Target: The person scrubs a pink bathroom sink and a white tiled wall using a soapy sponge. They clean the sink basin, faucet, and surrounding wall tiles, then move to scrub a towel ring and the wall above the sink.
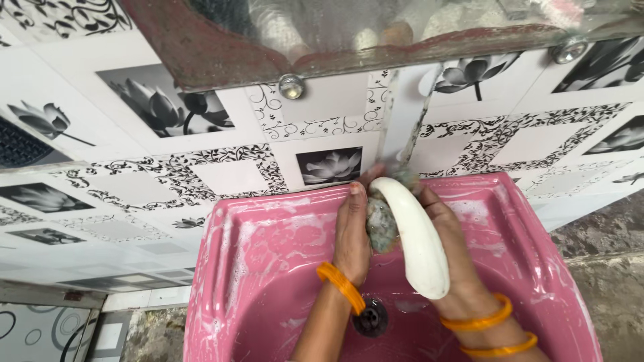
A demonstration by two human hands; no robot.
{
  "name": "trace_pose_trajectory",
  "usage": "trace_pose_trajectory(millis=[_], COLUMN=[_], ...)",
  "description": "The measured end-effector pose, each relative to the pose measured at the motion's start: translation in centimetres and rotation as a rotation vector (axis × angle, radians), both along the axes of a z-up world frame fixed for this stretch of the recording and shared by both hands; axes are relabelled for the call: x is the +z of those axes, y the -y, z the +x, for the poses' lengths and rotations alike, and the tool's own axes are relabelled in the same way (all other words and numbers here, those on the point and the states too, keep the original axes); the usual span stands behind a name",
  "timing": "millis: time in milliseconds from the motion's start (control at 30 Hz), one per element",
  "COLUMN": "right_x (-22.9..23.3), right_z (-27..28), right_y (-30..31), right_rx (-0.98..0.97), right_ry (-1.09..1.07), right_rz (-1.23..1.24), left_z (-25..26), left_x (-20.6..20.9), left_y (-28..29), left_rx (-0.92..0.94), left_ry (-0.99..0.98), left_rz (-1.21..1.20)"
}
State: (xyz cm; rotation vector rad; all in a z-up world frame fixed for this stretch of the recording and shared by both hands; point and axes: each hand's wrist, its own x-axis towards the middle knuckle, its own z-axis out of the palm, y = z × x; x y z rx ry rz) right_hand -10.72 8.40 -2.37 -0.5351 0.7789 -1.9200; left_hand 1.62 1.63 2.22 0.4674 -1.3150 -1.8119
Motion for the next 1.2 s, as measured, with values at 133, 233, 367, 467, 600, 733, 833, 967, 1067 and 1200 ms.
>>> trace_pose_trajectory(millis=[133,233,367,467,600,733,833,967,1067,1200], right_x=[3.2,4.0,2.8,2.8,4.5,6.0,5.7,3.8,3.7,5.4], right_z=[2.4,3.2,1.9,0.2,-0.4,0.0,-0.3,-1.2,-2.1,-1.5], right_y=[-2.6,-1.5,0.3,1.6,0.6,-1.7,-2.7,-0.1,2.4,0.6], right_rx=[0.019,-0.056,-0.267,-0.174,-0.094,-0.136,-0.177,-0.271,-0.088,-0.107], right_ry=[0.261,0.164,-0.402,-0.27,-0.167,-0.226,-0.217,-0.425,-0.315,-0.232], right_rz=[-0.009,-0.074,-0.049,-0.103,0.026,0.022,-0.04,0.076,0.037,0.123], left_z=[1.0,1.5,1.0,0.8,0.2,1.7,2.4,1.5,-0.1,0.3], left_x=[4.0,4.6,2.6,1.4,1.1,2.3,3.4,2.4,1.5,2.7], left_y=[-2.5,-3.3,-2.5,-2.2,-1.3,-1.4,-2.1,0.1,2.0,1.0], left_rx=[0.115,0.265,0.562,0.558,0.468,0.479,0.453,0.526,0.499,0.368], left_ry=[-0.011,0.085,0.302,0.445,0.281,0.205,0.255,0.236,0.196,0.027], left_rz=[-0.352,-0.476,-0.431,-0.284,-0.056,-0.223,-0.405,-0.456,-0.217,-0.017])
